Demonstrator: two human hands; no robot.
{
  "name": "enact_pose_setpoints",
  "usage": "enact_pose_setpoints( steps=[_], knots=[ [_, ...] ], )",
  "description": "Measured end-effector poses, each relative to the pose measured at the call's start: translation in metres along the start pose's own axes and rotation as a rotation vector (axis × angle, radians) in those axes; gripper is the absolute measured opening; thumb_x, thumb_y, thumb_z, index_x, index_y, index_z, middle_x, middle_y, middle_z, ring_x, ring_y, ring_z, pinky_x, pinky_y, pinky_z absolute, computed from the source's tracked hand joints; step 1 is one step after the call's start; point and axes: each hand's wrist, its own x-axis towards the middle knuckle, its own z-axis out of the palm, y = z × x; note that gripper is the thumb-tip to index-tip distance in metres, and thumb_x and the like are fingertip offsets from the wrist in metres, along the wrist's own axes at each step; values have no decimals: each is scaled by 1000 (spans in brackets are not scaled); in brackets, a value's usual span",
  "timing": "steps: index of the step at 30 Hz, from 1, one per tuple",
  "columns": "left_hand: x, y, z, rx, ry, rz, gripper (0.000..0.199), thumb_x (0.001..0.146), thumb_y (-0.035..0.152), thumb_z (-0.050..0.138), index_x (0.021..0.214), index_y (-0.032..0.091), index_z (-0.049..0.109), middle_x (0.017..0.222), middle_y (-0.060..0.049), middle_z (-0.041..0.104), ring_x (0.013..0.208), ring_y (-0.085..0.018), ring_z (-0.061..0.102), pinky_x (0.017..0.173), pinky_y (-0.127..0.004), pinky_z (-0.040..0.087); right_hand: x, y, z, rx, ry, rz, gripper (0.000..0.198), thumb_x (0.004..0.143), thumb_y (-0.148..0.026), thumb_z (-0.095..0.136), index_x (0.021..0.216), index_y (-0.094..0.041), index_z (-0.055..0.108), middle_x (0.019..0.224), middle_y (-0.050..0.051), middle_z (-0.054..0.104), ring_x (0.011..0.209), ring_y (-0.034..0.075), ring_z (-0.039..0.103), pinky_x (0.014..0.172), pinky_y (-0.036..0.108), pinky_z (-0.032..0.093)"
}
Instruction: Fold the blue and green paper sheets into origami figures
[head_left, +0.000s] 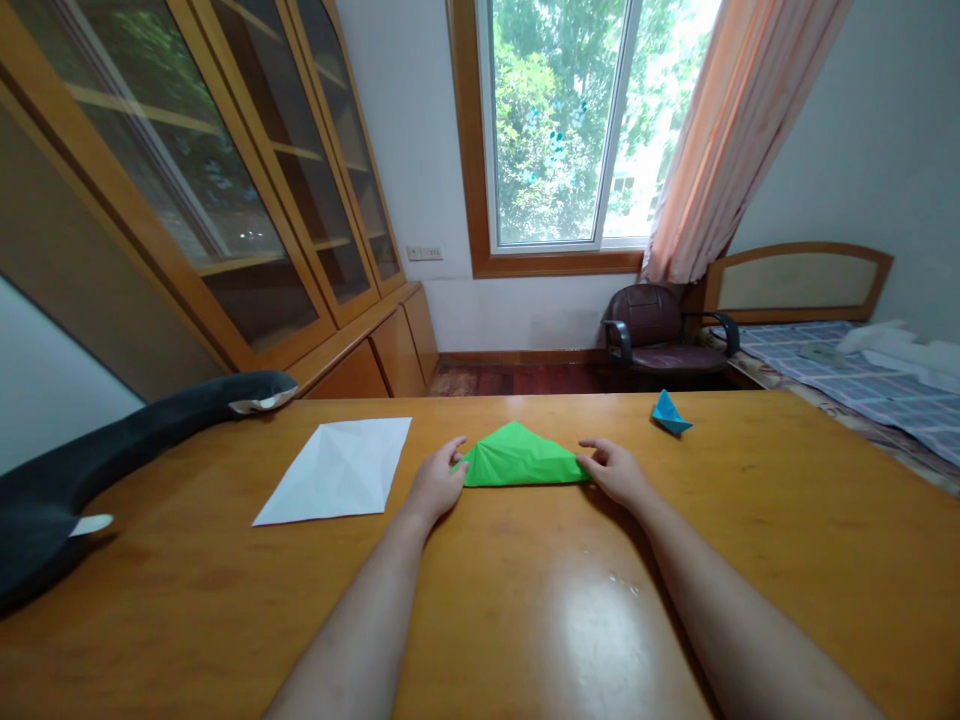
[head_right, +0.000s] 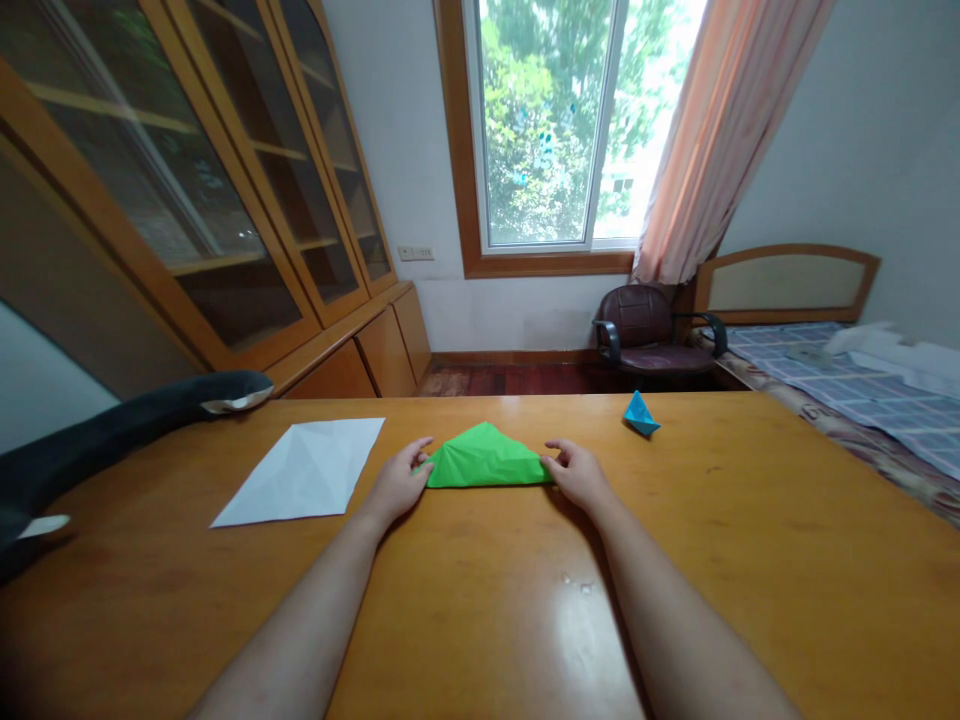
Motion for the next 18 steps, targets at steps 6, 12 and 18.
enact_pose_setpoints(
  steps=[6,12,18],
  knots=[
    [-7,16,0,204,-54,135,54,81,19,53,134,15,48,123,-11,59,111,-21,55,100,-31,40,0,-7,4,-280,-27,2,40,79,-31,55,116,-18,64,71,0,65,65,15,58,61,24,40],
    [-12,30,3,503,-71,126,42,81,19,51,121,24,62,115,-10,59,104,-22,56,93,-35,43,-5,-22,5,-438,-34,37,33,84,-34,51,110,-24,68,84,3,72,75,17,63,62,25,38],
    [-17,50,20,634,-75,232,30,86,18,45,103,26,69,132,-9,54,126,-29,43,109,-59,20,-9,-32,6,-560,-49,25,31,87,-32,46,106,-25,69,95,5,73,85,20,65,66,26,39]
  ],
)
